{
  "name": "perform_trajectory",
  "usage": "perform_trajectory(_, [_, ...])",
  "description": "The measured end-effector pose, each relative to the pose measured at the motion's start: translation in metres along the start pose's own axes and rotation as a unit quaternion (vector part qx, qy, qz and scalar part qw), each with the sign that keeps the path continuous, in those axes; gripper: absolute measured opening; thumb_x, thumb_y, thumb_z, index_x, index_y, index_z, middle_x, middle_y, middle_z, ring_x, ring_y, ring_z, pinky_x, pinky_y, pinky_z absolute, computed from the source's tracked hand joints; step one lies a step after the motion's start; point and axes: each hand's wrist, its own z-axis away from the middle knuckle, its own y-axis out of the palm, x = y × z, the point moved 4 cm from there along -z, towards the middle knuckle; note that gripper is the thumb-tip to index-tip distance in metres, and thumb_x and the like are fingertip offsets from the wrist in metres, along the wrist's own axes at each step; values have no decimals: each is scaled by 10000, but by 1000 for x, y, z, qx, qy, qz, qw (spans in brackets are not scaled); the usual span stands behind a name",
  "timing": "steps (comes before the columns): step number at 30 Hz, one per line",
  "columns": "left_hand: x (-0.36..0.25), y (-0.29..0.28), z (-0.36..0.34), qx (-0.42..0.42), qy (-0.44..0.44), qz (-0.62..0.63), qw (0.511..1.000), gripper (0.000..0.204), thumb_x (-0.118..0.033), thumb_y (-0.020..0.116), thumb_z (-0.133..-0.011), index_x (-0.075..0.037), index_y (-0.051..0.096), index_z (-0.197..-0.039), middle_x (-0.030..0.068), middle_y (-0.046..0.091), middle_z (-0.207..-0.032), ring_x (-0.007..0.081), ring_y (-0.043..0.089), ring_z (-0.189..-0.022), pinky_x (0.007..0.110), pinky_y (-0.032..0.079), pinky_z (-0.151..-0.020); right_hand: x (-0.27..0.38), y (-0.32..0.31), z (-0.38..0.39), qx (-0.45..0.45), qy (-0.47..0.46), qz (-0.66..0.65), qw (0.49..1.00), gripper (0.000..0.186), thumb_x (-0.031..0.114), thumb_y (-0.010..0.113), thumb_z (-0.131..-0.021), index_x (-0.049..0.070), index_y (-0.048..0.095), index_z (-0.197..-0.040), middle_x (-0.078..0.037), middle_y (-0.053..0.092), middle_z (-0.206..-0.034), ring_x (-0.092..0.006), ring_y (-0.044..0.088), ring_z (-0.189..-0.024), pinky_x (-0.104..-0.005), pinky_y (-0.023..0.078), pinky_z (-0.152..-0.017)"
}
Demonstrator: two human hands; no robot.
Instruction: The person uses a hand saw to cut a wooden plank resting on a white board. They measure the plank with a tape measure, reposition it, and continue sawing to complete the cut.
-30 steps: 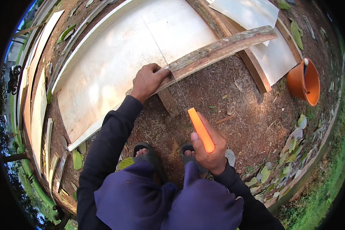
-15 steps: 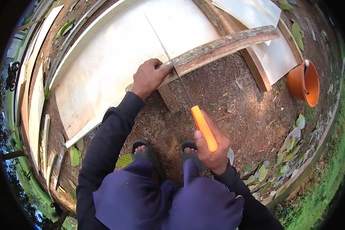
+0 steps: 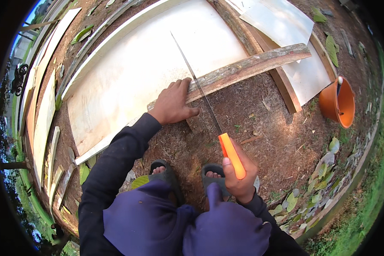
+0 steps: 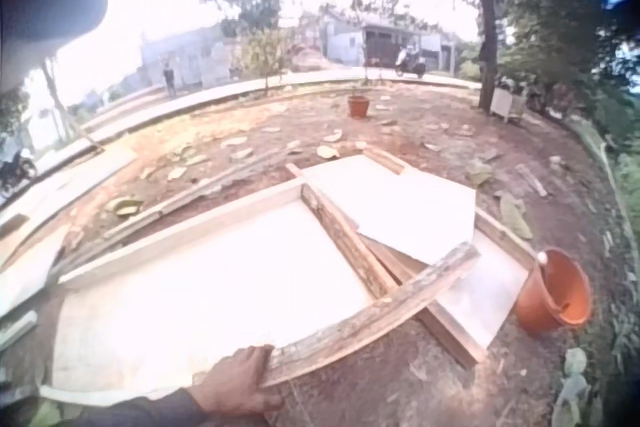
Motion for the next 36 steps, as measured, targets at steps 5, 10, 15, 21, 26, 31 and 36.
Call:
perform_trajectory(5, [6, 7, -11, 89, -75, -19, 993, 576, -355, 812, -872, 51, 495, -1130, 266, 628, -1037, 426, 636, -984, 515, 521, -873, 6, -2, -4, 15, 52, -3, 999, 515, 133, 717, -899, -57, 620, -1367, -267, 740, -1123, -335, 781, -928, -377, 614, -791])
perform_trajectory(10, [7, 0, -11, 59, -55, -21, 997, 591, -385, 795, -883, 47, 499, -1156, 279, 627, -1062, 455, 635, -1012, 514, 515, -873, 6, 0, -4, 29, 78, -31, 996, 536, 174, 736, -913, -63, 610, -1376, -261, 745, -988, -326, 776, -836, -386, 605, -741])
perform_trajectory(15, [7, 3, -21, 61, -45, 5, 997, 622, -406, 794, -876, 45, 487, -1175, 283, 632, -1088, 470, 634, -1036, 522, 510, -882, 2, -8, -9, 19, 48, -14, 999, 509, 168, 719, -920, -49, 618, -1369, -267, 740, -1015, -337, 774, -860, -389, 607, -750])
perform_trajectory(21, [-8, 8, -32, 55, -93, 28, 994, 609, -391, 793, -881, 41, 474, -1167, 294, 634, -1079, 464, 640, -1044, 532, 509, -885, 5, -17, -23, 8, 41, -38, 998, 514, 146, 705, -919, -49, 600, -1383, -278, 719, -1155, -339, 774, -939, -391, 612, -776])
perform_trajectory(26, [-10, 14, -30, 54, -92, 22, 994, 688, -529, 780, -893, 44, 470, -1113, 268, 607, -1015, 429, 634, -986, 519, 507, -853, -4, -24, -18, 10, 28, -25, 999, 523, 107, 697, -906, -111, 589, -1369, -229, 747, -992, -252, 752, -730, -353, 599, -663])
perform_trajectory(31, [-16, 11, -18, 18, -113, 31, 993, 731, -499, 800, -892, 96, 486, -1179, 247, 607, -1032, 351, 624, -994, 472, 510, -858, -29, -49, 23, -115, 52, -92, 988, 549, 256, 600, -963, -137, 586, -1345, -83, 608, -745, -138, 574, -608, -299, 479, -586])
perform_trajectory(36, [-23, -6, -16, -56, -223, 125, 965, 702, -391, 836, -864, 110, 526, -1246, 279, 655, -1114, 341, 676, -1016, 428, 538, -876, -33, -75, 31, -225, 55, -132, 964, 584, 293, 526, -993, -156, 528, -1366, -29, 520, -674, -101, 509, -599, -271, 448, -591])
